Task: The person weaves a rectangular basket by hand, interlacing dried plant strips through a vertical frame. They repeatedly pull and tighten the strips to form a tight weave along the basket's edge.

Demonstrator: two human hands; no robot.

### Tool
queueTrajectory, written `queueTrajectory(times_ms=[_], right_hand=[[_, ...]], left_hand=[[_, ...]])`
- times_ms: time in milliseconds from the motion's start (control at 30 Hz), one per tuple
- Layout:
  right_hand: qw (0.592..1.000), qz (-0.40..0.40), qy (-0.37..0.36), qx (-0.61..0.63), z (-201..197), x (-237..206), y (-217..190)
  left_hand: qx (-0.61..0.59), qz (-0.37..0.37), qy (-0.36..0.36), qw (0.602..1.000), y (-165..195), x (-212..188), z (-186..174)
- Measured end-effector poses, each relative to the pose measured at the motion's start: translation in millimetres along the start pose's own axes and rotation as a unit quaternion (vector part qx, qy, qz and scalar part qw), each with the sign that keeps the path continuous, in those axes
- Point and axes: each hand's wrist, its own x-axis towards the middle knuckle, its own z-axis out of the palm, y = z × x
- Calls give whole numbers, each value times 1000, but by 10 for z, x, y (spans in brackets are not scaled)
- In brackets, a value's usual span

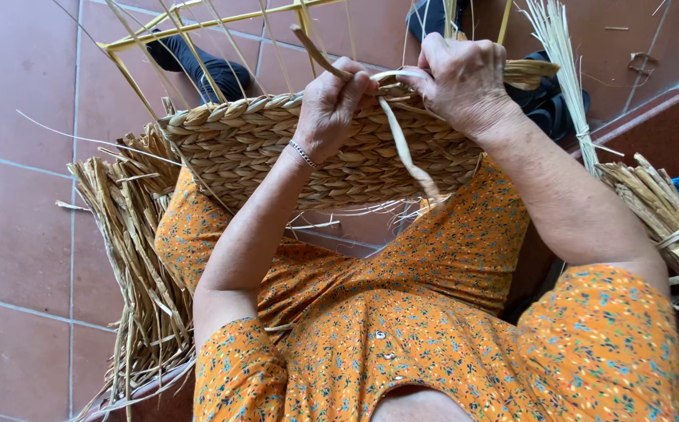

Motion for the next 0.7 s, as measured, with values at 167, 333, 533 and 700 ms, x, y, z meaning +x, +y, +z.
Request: queueTrajectory(times_ms=[167, 333, 533, 700], right_hand=[[998, 33, -28, 55, -20, -130, -14], [990, -72, 112, 43, -464, -291, 78], [955, -17, 297, 12, -986, -562, -201], [977, -89, 195, 13, -1025, -570, -501]], left_hand=[[-190, -57, 27, 980, -77, 34, 13], [-160, 35, 114, 980, 54, -134, 98], [215, 249, 82, 941, 408, -411, 250], [298, 292, 10, 909, 479, -303, 284]])
